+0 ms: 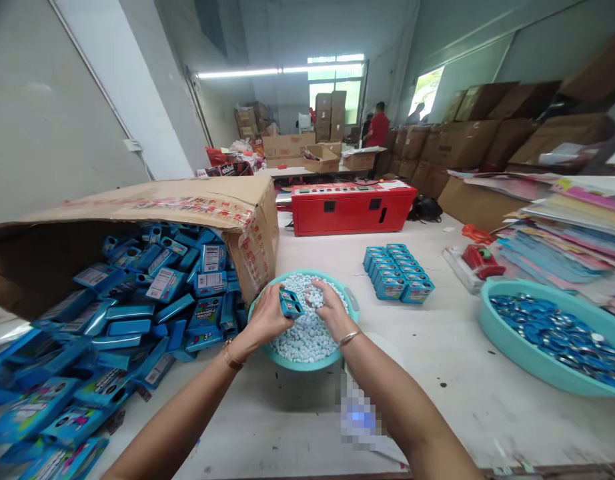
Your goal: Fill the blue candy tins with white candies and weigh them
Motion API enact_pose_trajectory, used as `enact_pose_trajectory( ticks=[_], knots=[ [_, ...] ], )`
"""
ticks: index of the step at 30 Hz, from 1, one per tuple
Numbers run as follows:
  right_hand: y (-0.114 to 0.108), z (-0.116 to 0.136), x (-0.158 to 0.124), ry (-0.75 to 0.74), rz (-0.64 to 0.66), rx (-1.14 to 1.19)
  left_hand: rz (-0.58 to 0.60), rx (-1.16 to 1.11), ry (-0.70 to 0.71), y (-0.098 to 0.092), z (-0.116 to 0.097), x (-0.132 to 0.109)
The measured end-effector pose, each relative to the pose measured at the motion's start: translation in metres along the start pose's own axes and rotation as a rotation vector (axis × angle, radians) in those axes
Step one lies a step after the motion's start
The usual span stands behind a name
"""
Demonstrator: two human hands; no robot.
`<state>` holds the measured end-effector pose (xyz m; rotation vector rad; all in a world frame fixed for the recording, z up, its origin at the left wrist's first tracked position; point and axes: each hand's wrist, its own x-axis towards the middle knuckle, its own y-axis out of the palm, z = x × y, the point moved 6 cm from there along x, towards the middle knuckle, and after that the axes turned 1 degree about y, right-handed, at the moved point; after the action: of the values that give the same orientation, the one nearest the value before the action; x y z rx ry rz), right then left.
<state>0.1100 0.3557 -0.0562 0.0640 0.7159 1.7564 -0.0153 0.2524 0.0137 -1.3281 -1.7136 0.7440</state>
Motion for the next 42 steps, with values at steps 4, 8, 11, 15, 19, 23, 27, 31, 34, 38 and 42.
enact_pose_trajectory(
  ticks=[4,8,11,15,19,23,27,31,34,38,42],
  knots=[
    [0.023,0.009,-0.011,-0.178,-0.057,0.225,0.029,0.031,-0.048,0.008,-0.005,0.004],
    [0.041,0.015,-0.026,-0.355,-0.040,0.213,-0.007,-0.001,-0.068,0.010,-0.002,0.005],
    [0.046,0.020,-0.031,-0.401,-0.029,0.172,-0.051,-0.083,-0.075,0.010,0.004,0.003],
    [0.051,0.025,-0.034,-0.397,-0.009,0.159,-0.132,-0.187,-0.068,0.005,0.011,0.002],
    [0.057,0.027,-0.036,-0.414,0.009,0.127,-0.172,-0.196,-0.050,0.005,0.012,0.004],
    [0.063,0.026,-0.036,-0.419,0.059,0.015,-0.166,-0.214,-0.042,0.012,0.012,0.007],
    [0.052,0.025,-0.020,-0.369,0.110,-0.113,-0.148,-0.217,-0.056,0.015,0.017,0.006],
    [0.023,0.020,0.003,-0.430,0.109,-0.627,-0.175,-0.296,-0.065,0.008,0.028,-0.001],
    [0.015,-0.002,0.009,-0.540,0.149,-1.314,-0.250,-0.420,-0.086,-0.001,0.040,-0.010],
    [0.014,-0.038,0.003,-0.498,0.220,-1.764,-0.299,-0.579,-0.083,-0.002,0.051,-0.024],
    [0.013,-0.047,0.001,-0.325,0.193,-1.492,-0.361,-0.743,-0.070,0.000,0.054,-0.031]
  ],
)
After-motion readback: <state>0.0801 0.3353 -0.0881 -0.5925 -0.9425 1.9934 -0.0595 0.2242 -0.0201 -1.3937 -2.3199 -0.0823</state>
